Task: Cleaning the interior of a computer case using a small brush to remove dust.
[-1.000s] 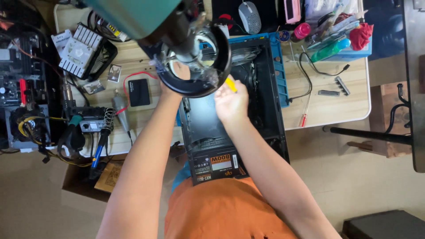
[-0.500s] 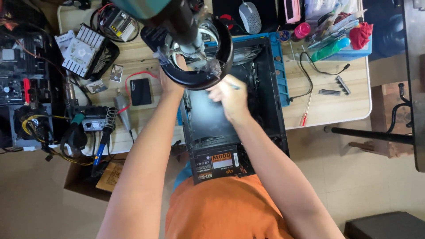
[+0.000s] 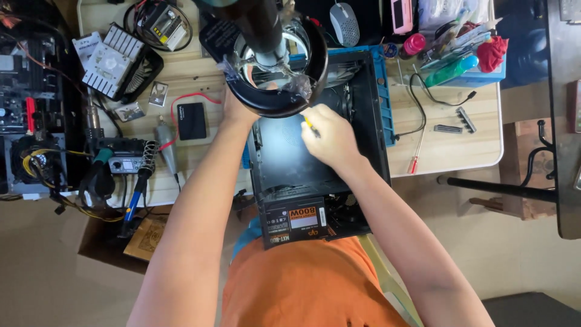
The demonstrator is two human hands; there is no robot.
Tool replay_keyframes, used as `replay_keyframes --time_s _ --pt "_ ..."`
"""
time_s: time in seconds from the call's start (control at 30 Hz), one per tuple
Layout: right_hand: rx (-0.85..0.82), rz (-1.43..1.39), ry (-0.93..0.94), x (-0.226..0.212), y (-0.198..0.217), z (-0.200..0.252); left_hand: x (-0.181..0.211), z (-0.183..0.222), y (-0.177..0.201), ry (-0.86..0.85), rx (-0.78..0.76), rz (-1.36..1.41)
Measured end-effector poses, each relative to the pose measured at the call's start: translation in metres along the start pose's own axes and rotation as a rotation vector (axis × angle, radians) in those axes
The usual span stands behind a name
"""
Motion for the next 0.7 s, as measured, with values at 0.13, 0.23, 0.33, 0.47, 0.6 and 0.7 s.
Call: replay_keyframes --time_s 0.13,0.23,0.33,0.47,0.6,0.7 --pt "0.038 0.076 0.083 0.022 -0.047 0.007 0.005 -0.004 -0.005 0.01 0.004 -0.015" --pt "-0.186 0.163 -0.168 0.027 -0.051 0.005 0.006 -0.008 -0.01 0.011 0.004 -0.022" --pt "0.101 -0.005 0.057 0.011 -0.034 0.001 0.001 -0.008 -0.017 0.045 0.004 -0.026" --pt "-0.023 0.001 -0.174 0.01 -0.028 -0.01 -0.003 -0.007 -0.025 0.066 0.003 -0.034" --pt "-0.006 0.113 -0.385 0.001 -0.018 -0.015 -0.015 -0.035 -0.066 -0.069 0.029 -0.031" --pt "-0.061 0.122 -0.39 0.004 -0.022 -0.018 0.032 0.018 0.019 -0.12 0.056 -0.003"
Point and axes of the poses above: each hand's wrist, its own z-axis away from the middle knuckle, its own y-axis out of the back of the hand, x = y × z, the point moved 5 cm from there along -z, towards the middle knuckle, and after that the axes turned 11 degrees about x, right-handed, at the moved point
